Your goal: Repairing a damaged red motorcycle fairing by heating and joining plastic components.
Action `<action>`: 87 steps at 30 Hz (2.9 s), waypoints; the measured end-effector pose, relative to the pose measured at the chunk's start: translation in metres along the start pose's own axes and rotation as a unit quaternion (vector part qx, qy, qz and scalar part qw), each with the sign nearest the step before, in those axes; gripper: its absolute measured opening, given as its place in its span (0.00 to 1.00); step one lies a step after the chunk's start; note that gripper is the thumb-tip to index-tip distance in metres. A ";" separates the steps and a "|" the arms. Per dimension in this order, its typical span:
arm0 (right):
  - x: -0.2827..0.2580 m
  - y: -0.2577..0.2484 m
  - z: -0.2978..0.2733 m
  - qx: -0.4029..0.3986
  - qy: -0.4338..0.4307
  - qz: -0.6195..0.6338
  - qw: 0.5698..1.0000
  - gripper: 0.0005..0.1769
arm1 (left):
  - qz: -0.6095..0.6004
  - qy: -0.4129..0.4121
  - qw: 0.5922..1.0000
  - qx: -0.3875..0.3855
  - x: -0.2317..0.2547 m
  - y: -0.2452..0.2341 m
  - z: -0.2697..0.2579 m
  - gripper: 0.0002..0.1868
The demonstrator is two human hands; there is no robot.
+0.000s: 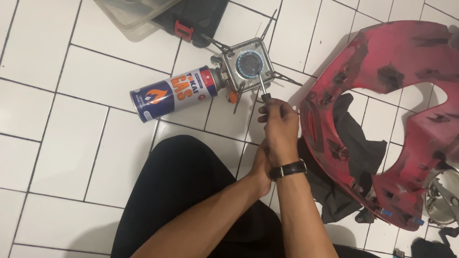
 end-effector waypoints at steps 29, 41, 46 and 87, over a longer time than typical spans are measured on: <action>0.002 0.005 0.002 -0.029 0.050 0.007 0.998 0.19 | 0.045 0.031 0.999 0.004 0.002 0.000 -0.001 0.21; 0.006 0.004 0.004 -0.015 0.046 -0.001 0.999 0.17 | 0.012 0.039 0.999 -0.013 0.001 0.000 0.002 0.19; 0.005 0.003 0.003 -0.010 0.044 -0.007 0.999 0.18 | 0.028 0.038 0.999 -0.012 0.002 0.000 0.000 0.19; 0.012 0.004 0.003 -0.044 0.006 0.029 0.999 0.17 | 0.050 0.000 0.997 0.060 -0.022 -0.028 0.028 0.20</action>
Point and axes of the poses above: each hand's wrist, its own z-axis towards the middle knuckle, its own y-axis out of the palm, x = y × z, the point moved 6 cm from there along z, towards the middle knuckle, and after that the axes turned 2 degrees about -x, right-handed, at the moved point
